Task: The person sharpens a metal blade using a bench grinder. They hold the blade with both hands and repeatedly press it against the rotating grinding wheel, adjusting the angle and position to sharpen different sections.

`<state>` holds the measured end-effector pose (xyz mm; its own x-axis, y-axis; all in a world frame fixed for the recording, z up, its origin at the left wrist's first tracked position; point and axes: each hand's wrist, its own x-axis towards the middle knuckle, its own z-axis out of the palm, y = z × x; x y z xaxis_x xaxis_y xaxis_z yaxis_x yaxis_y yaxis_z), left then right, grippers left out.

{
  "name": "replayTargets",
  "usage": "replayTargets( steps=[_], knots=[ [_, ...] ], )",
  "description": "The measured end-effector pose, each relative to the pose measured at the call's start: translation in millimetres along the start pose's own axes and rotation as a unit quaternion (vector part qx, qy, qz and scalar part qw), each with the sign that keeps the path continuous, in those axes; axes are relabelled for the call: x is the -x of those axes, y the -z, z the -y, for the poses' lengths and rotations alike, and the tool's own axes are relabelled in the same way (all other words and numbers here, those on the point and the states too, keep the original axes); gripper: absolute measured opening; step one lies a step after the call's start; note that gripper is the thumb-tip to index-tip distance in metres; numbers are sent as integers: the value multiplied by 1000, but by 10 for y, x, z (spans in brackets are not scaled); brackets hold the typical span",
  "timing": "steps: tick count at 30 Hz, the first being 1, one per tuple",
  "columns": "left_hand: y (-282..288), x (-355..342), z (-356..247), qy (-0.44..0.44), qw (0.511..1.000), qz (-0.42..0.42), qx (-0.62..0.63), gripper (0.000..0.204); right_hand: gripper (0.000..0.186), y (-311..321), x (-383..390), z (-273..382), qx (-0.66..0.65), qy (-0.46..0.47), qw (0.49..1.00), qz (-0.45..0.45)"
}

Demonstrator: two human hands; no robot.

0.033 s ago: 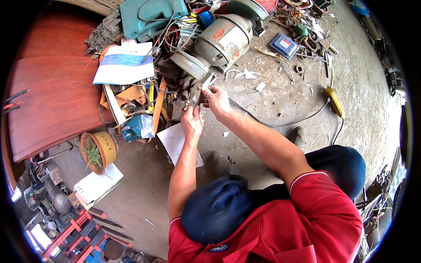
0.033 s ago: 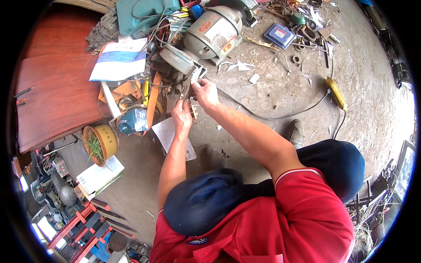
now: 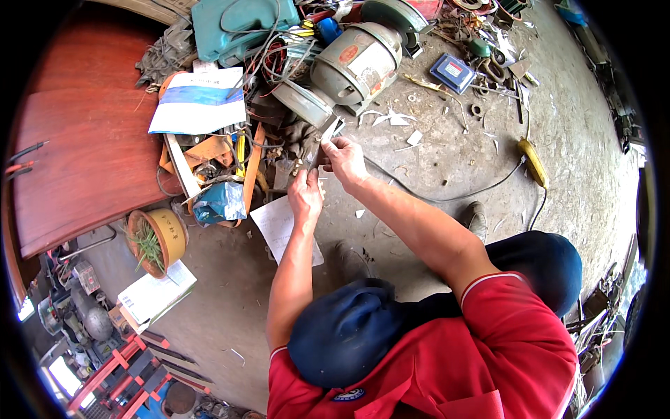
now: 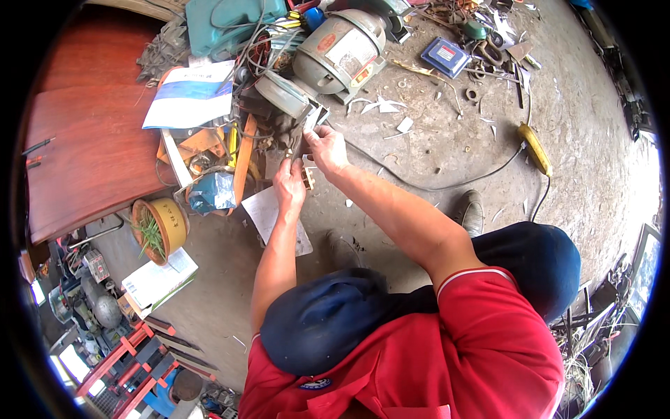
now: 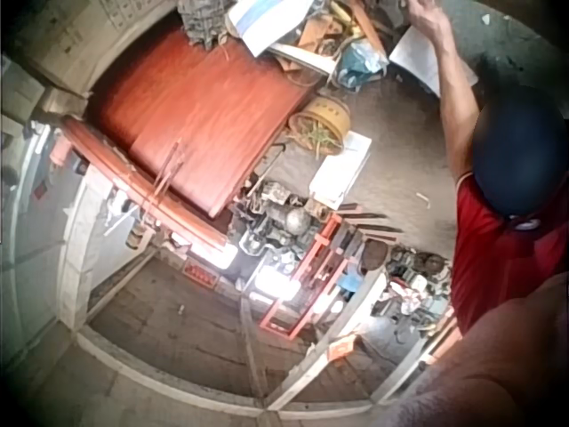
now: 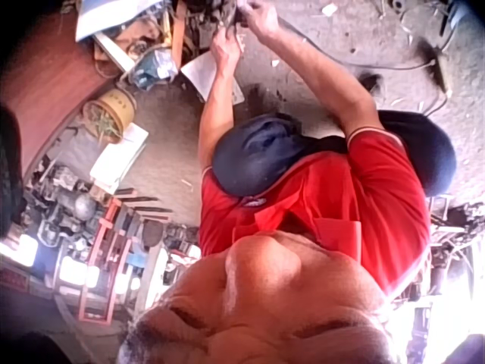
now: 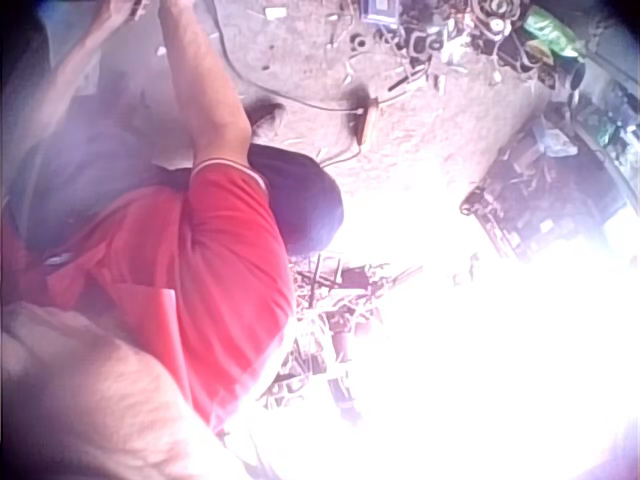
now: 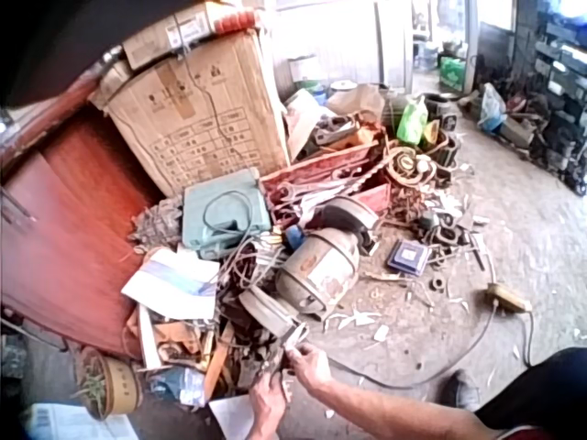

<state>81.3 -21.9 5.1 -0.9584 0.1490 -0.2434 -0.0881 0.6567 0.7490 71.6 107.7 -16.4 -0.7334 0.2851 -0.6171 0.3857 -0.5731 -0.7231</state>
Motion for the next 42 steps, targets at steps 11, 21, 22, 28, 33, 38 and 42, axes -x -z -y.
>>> replayTargets(
  steps=[11, 21, 22, 28, 33, 38, 42],
  knots=[
    [-45, 31, 435, -21, 999, -48, 12, 28, 21, -94, 86, -60, 13, 2, 1000, 13],
    [-18, 139, 298, -17, 998, -52, 39, 27, 21, -65, 94, -120, 17, 8, 999, 26],
    [-13, 142, 303, -17, 998, -56, 35, 28, 21, -71, 103, -109, 23, 7, 999, 29],
    [-50, 87, 323, -12, 998, -62, 28, 32, 20, -76, 104, -42, 26, 9, 999, 23],
    [-45, 71, 175, -27, 998, -53, -12, 35, 23, -26, 75, -3, 29, 9, 999, 10],
    [-62, 16, 218, 3, 999, -36, -4, 34, 23, -21, 43, 14, 31, 12, 999, 9],
    [-90, -7, 132, 11, 1000, -22, 6, 33, 24, 27, -1, 42, 36, 7, 999, -3]
  ],
)
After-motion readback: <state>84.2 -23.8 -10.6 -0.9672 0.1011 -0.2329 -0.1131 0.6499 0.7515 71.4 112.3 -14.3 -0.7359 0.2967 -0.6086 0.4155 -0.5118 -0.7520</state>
